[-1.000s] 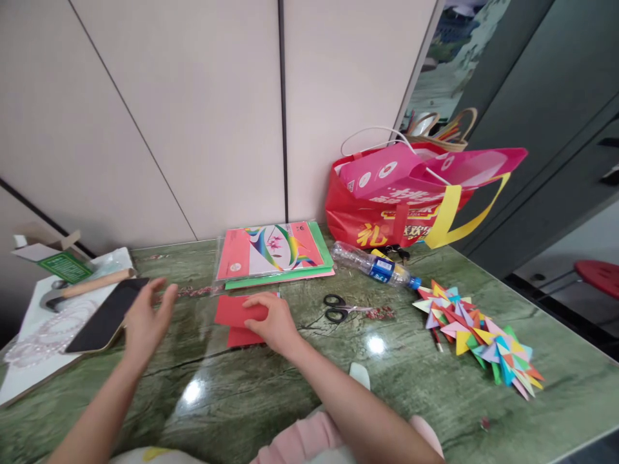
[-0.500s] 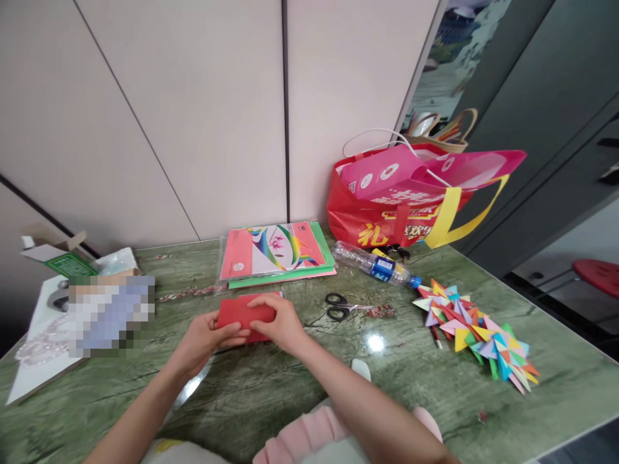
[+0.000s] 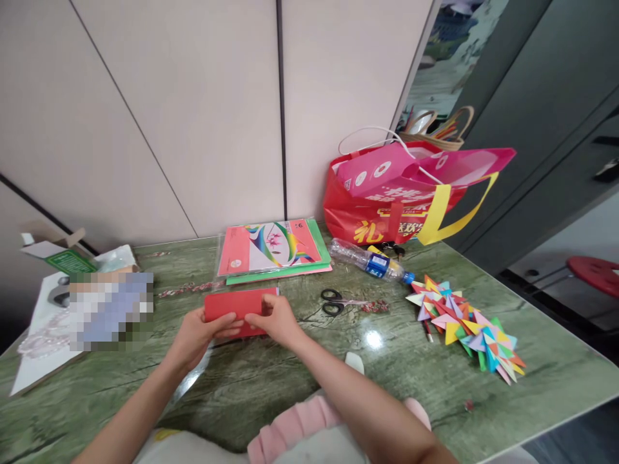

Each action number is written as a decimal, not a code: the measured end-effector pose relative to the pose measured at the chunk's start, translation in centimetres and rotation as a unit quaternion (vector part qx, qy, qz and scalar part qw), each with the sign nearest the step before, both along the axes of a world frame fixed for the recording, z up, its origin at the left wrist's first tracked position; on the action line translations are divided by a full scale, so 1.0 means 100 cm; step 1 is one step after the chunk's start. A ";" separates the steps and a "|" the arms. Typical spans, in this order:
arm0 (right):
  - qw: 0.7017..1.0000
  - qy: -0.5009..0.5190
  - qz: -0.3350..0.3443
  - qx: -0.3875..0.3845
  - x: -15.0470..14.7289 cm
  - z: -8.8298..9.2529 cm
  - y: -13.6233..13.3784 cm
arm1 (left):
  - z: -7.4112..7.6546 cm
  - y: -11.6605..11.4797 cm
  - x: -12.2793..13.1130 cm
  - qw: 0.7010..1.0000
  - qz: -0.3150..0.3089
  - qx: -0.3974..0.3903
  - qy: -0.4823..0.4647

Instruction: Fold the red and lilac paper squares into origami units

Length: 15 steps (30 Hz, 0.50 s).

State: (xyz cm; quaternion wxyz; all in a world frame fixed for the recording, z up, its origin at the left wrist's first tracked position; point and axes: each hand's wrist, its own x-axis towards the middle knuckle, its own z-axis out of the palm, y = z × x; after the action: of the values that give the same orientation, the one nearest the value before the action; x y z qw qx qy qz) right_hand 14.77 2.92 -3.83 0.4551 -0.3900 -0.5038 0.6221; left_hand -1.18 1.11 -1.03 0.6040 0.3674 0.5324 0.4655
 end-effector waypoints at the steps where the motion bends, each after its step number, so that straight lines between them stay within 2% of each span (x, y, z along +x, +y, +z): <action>1: 1.000 0.003 0.006 -0.007 0.000 0.001 -0.001 | 0.000 0.000 0.000 1.000 0.006 0.001 0.003; 4: 0.999 0.013 0.013 -0.039 -0.001 0.002 -0.002 | 0.001 0.000 0.001 1.000 0.013 0.008 0.005; 7: 0.998 0.026 -0.011 -0.054 -0.002 0.003 -0.001 | 0.003 -0.001 0.003 1.000 0.009 0.016 0.003; 15: 0.998 0.041 -0.037 -0.009 -0.001 0.008 0.000 | 0.007 -0.002 0.005 1.000 0.006 0.011 -0.017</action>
State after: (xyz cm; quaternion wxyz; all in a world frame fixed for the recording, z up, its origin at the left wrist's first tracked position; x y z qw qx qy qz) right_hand 14.67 2.88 -2.99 0.4947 -0.3864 -0.4642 0.6249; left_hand -0.72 0.89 -0.38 0.6059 0.3626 0.5190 0.4817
